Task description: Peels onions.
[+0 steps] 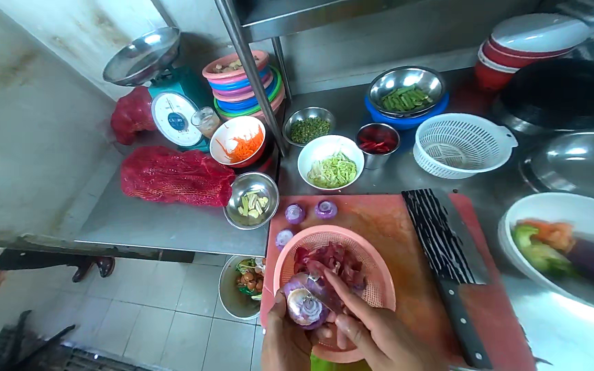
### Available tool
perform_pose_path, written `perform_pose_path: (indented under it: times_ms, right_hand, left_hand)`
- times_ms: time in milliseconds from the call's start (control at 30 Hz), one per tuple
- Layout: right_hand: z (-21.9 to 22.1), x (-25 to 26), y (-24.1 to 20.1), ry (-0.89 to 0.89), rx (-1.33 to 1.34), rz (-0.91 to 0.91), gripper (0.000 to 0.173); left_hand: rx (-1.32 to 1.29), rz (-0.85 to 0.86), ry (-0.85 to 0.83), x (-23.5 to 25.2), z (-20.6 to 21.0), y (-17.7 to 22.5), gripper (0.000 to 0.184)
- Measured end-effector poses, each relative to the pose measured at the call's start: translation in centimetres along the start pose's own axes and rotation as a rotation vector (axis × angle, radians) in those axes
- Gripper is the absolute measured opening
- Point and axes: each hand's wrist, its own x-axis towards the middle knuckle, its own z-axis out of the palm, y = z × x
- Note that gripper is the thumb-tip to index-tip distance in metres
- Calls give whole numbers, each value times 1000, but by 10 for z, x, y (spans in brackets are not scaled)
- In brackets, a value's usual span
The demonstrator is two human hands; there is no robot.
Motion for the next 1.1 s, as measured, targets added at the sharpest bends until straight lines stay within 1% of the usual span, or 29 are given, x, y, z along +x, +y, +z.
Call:
perform_pose_path:
  times_ms: [100, 200, 267, 367, 433, 533, 600, 633, 700, 767, 833, 933, 1033, 1100]
  right_hand:
    - [5, 3, 6, 58, -31, -16, 46]
    - [4, 4, 7, 98, -6, -6, 41]
    - [2, 7, 9, 97, 93, 61, 40]
    - [-3, 13, 11, 81, 322, 241, 41]
    - [-6, 17, 15, 101, 370, 313, 43]
    - [-18, 23, 23, 90, 227, 381, 43]
    - [-27, 26, 20, 1, 65, 436, 47]
    - [-30, 26, 16, -59, 7, 455, 52]
    - [-31, 25, 7, -130, 2, 434, 61]
    - [-28, 21, 0, -132, 67, 353, 64]
    - [-24, 16, -8, -124, 103, 251, 64]
    - [-20, 13, -15, -145, 95, 151, 65]
    - [-20, 16, -14, -193, 78, 139, 64]
    - [-20, 18, -11, -209, 104, 147, 58]
  left_hand:
    - [35, 27, 6, -1, 1, 0, 48]
    - [77, 38, 27, -1, -2, -3, 51]
    - [74, 28, 42, -1, -2, -3, 53]
    - [28, -19, 10, -1, -2, -2, 57]
    - [15, -61, 3, 2, -6, -1, 60]
    - [48, -71, -7, 6, -14, 4, 62]
    - [97, -64, -34, 8, -19, 8, 60]
    - [140, -51, -33, 8, -20, 9, 58]
    - [228, 2, -27, 10, -19, 11, 55]
    - [281, 60, -45, 12, -18, 11, 52]
    - [316, 112, -80, 14, -20, 9, 49]
    - [375, 143, -109, 15, -20, 10, 45]
    - [449, 159, -108, 12, -16, 12, 42]
    - [492, 190, -118, 11, -16, 13, 41]
